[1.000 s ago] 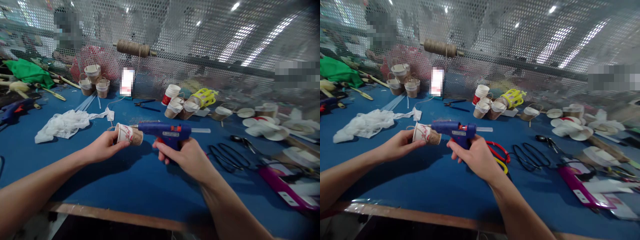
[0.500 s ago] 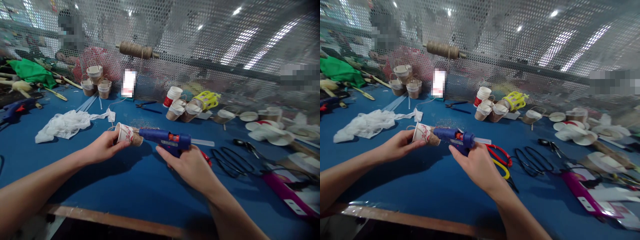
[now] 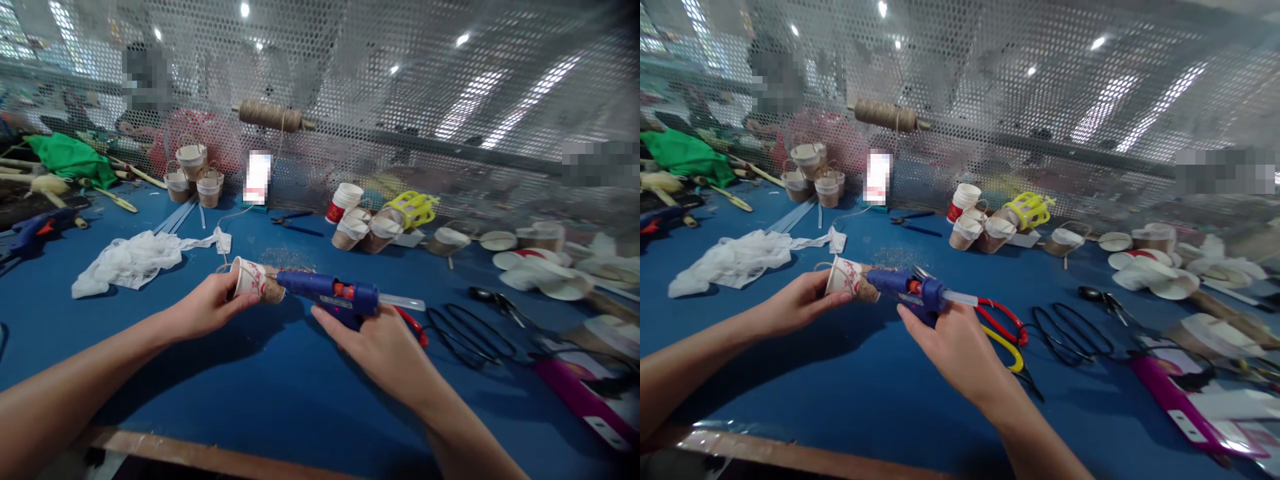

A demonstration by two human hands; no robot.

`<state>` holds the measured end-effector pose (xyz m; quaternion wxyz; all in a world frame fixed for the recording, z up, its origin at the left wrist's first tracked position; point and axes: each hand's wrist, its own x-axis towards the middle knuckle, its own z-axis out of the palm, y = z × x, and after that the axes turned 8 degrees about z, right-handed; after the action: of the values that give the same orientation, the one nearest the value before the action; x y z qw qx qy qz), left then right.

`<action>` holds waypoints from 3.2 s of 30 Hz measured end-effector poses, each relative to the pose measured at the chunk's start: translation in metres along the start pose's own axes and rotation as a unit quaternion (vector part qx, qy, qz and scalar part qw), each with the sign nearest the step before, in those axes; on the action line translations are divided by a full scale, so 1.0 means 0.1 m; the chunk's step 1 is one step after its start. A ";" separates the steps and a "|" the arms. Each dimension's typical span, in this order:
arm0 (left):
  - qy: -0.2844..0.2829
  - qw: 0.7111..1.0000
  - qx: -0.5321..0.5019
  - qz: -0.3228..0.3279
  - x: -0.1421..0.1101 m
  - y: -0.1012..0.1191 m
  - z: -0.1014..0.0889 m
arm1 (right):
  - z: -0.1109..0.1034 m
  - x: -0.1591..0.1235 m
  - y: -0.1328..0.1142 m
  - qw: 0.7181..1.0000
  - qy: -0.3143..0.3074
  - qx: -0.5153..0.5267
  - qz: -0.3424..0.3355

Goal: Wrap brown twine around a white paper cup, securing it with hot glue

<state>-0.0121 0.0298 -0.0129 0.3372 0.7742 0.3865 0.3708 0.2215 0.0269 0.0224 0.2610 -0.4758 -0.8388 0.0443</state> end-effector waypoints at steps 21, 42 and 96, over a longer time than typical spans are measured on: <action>-0.004 0.995 -0.095 0.012 0.02 0.01 -0.01 | 0.00 -0.03 0.04 0.974 0.037 -0.160 -0.157; 0.060 0.946 -0.295 -0.121 0.04 0.07 0.01 | -0.07 -0.05 -0.07 0.987 0.024 -0.113 -0.107; -0.001 0.997 -0.079 0.027 0.00 0.13 0.00 | -0.17 -0.07 -0.02 0.983 0.005 -0.142 -0.119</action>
<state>-0.0078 0.0236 -0.0019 0.3873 0.7556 0.3345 0.4089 0.2308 0.0173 0.0346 0.1987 -0.4047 -0.8860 -0.1088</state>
